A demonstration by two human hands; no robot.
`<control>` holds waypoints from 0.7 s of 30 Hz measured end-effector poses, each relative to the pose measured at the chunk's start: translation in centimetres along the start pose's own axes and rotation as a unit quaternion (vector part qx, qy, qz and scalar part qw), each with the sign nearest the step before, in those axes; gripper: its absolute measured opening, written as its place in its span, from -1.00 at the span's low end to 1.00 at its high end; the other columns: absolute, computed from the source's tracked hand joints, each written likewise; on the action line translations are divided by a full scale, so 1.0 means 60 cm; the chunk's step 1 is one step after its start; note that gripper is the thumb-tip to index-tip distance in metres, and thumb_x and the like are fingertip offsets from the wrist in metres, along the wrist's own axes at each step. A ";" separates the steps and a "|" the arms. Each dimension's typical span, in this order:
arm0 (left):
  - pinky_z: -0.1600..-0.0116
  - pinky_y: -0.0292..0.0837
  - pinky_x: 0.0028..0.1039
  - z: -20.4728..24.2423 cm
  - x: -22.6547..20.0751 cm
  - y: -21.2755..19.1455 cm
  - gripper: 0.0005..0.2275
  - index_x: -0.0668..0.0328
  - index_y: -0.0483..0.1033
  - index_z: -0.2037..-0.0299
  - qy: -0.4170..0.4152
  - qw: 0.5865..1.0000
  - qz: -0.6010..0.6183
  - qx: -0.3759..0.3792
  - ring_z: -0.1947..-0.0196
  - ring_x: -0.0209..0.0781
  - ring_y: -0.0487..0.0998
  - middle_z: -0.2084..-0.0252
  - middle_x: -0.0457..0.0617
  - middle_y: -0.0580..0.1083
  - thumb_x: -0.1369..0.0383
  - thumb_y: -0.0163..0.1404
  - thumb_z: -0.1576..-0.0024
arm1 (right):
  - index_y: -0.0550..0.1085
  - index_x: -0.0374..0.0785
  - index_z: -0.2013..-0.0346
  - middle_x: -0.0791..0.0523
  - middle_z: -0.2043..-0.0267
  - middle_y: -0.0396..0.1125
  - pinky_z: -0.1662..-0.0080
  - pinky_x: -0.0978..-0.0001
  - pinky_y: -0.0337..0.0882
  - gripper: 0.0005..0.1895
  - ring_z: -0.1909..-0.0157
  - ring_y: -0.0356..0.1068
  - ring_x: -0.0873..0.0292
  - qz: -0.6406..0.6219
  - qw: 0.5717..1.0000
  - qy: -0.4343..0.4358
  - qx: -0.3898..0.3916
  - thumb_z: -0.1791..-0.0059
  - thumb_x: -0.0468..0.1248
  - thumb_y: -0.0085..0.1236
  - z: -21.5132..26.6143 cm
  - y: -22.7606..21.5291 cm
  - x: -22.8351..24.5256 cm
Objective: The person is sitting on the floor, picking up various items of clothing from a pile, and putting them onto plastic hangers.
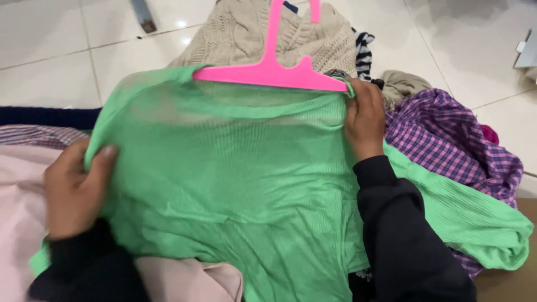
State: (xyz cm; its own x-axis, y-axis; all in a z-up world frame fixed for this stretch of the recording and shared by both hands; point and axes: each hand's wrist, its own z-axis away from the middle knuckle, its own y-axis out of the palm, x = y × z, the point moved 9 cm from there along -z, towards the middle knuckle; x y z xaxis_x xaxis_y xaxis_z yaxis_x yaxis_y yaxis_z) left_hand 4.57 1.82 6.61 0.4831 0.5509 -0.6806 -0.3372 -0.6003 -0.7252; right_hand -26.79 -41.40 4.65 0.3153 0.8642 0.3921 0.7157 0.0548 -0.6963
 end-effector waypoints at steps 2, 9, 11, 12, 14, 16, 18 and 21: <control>0.15 0.23 -0.30 0.051 0.013 -0.062 -0.78 0.27 0.55 0.08 -0.024 1.000 -0.017 0.006 0.28 -0.19 0.34 0.35 0.00 0.42 0.24 0.03 -0.39 | 0.37 -0.32 -0.21 -0.13 -0.09 0.29 -0.09 -0.03 0.31 -0.61 -0.12 0.28 -0.19 -0.023 0.999 -0.030 0.005 -0.09 -0.54 -0.12 -0.028 -0.002 0.051; 0.33 0.39 -0.26 0.298 0.296 -0.228 -0.75 0.52 0.57 0.01 -0.220 0.945 0.242 0.015 0.33 -0.03 0.51 0.23 0.22 0.56 0.41 0.05 -0.23 | 0.43 -0.32 -0.15 -0.05 -0.08 0.35 -0.14 0.08 0.32 -0.63 -0.12 0.33 -0.13 -0.114 0.983 -0.127 0.070 -0.06 -0.54 -0.07 -0.086 0.087 0.312; 0.47 0.35 -0.27 0.383 0.357 -0.299 -0.70 0.43 0.44 -0.19 -0.233 0.923 0.290 -0.095 0.43 0.02 0.48 0.23 0.28 0.51 0.36 -0.04 -0.35 | 0.43 -0.29 -0.15 -0.02 -0.10 0.36 -0.15 0.11 0.32 -0.65 -0.13 0.34 -0.10 -0.144 0.975 -0.141 0.093 -0.08 -0.51 -0.06 -0.087 0.133 0.395; 0.41 0.28 -0.33 0.435 0.412 -0.339 -0.71 0.27 0.42 -0.15 -0.253 0.928 0.231 -0.150 0.40 -0.11 0.42 0.25 0.11 0.45 0.23 -0.02 -0.37 | 0.44 -0.27 -0.14 0.00 -0.08 0.36 -0.12 0.09 0.31 -0.66 -0.11 0.33 -0.09 -0.148 0.971 -0.152 0.108 -0.08 -0.50 -0.06 -0.090 0.160 0.443; 0.36 0.22 -0.39 0.530 0.494 -0.412 -0.70 0.11 0.39 -0.12 -0.282 0.918 0.169 -0.222 0.38 -0.24 0.37 0.27 -0.05 0.39 0.10 0.00 -0.38 | 0.44 -0.24 -0.13 0.03 -0.06 0.36 -0.08 0.07 0.31 -0.66 -0.08 0.32 -0.08 -0.167 0.961 -0.181 0.128 -0.07 -0.49 -0.06 -0.097 0.227 0.543; 0.27 0.20 -0.30 0.608 0.539 -0.464 -0.69 0.10 0.35 -0.18 -0.305 0.908 0.161 -0.238 0.29 -0.16 0.35 0.18 0.00 0.37 0.15 -0.04 -0.35 | 0.52 -0.13 -0.09 0.12 0.06 0.41 -0.07 0.08 0.43 -0.70 -0.03 0.46 -0.03 -0.192 0.936 -0.288 0.070 -0.07 -0.40 0.09 -0.093 0.278 0.657; 0.19 0.19 -0.21 0.627 0.569 -0.534 -0.66 0.10 0.30 -0.25 -0.326 0.899 0.156 -0.246 0.21 -0.09 0.33 0.09 0.04 0.34 0.19 -0.08 -0.33 | 0.52 -0.12 -0.09 0.12 0.08 0.40 -0.05 0.09 0.43 -0.71 -0.01 0.46 -0.03 -0.218 0.922 -0.311 0.076 -0.09 -0.38 0.06 -0.087 0.330 0.780; 0.06 0.17 -0.06 0.641 0.627 -0.647 -0.60 0.09 0.24 -0.34 -0.361 0.884 0.156 -0.254 0.08 0.02 0.30 -0.05 0.11 0.30 0.26 -0.13 -0.29 | 0.51 -0.12 -0.09 0.09 0.12 0.39 0.01 0.06 0.44 -0.72 0.05 0.45 -0.08 -0.252 0.901 -0.342 0.084 -0.09 -0.38 0.05 -0.085 0.383 0.967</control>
State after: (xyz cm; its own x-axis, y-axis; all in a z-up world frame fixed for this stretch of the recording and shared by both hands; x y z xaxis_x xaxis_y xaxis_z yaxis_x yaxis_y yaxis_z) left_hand 4.74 68.15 5.16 -0.2733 0.4298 -0.8606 0.1318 -0.8695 -0.4761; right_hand 11.14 7.44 14.48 -0.5230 0.8111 0.2619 0.5376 0.5524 -0.6371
